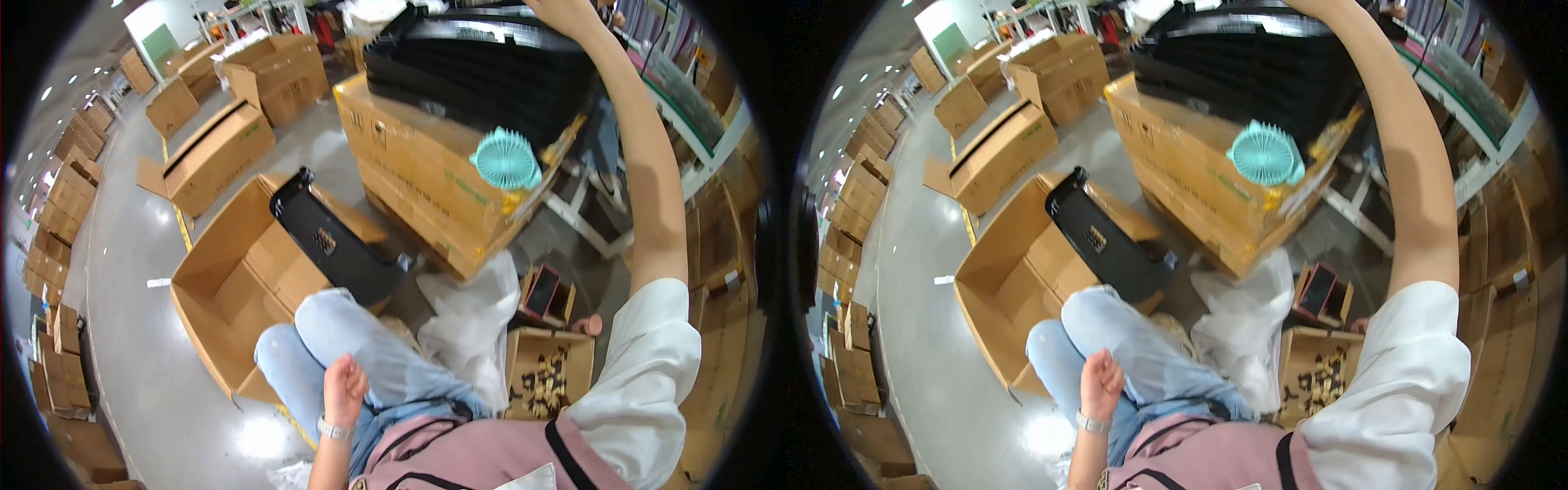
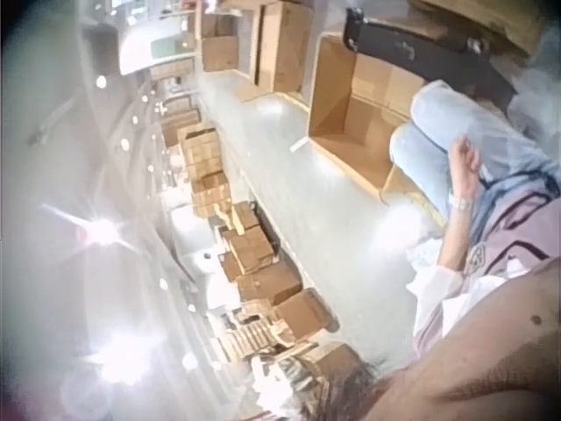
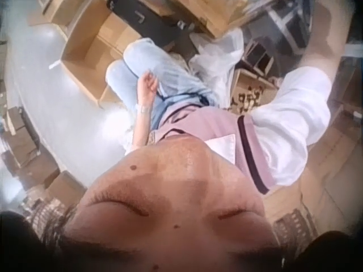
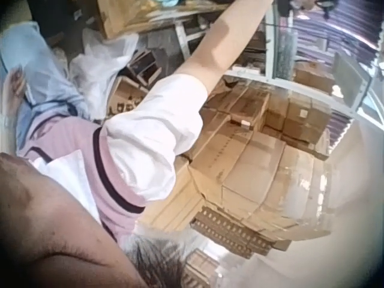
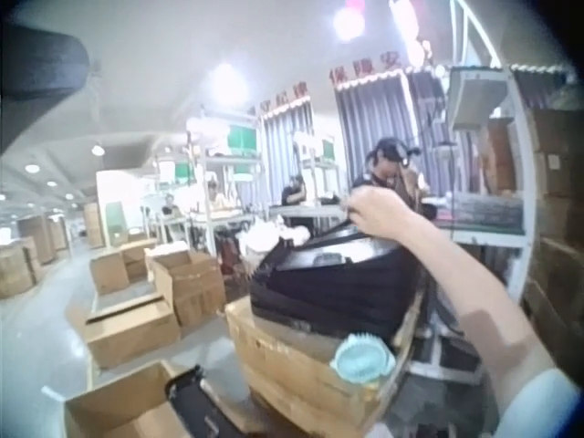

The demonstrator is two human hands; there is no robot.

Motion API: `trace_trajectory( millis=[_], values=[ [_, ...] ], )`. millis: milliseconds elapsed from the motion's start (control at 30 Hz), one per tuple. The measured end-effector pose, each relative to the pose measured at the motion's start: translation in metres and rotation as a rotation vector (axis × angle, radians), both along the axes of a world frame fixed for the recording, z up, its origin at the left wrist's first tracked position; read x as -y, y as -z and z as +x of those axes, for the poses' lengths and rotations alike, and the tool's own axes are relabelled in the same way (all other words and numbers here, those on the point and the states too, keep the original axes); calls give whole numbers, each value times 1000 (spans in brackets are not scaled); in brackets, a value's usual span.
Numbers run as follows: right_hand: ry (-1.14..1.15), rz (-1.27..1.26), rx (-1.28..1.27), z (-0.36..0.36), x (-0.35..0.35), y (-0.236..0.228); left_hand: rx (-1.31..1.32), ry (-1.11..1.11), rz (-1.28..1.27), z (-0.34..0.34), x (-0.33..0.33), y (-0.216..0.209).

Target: Assembling small adhesive pads onto black plastic panels and stacking the finished parts in a warehouse.

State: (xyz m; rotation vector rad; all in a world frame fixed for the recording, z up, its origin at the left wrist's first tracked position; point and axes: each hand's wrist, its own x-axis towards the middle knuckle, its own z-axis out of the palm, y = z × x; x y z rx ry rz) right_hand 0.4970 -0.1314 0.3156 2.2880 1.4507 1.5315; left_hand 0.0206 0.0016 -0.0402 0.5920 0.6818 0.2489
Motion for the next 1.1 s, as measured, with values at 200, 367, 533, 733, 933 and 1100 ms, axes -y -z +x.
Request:
trace_trajectory(
  millis=[200,367,533,733,933,1100],
  values=[
    [-795,332,-1508,-234,35,201,137,-22,-132,52,1,-9],
    [-50,643,-1555,-271,125,418,194,212,-173,117,50,10],
    [483,587,-1477,-265,199,527,-5,402,-314,160,97,60],
    [428,664,-1354,-263,236,539,-176,701,-189,224,175,104],
    [1007,637,-723,-172,299,565,-271,865,-70,270,222,127],
    [1116,821,-1203,-147,342,608,-307,887,-50,292,243,144]
  ],
)
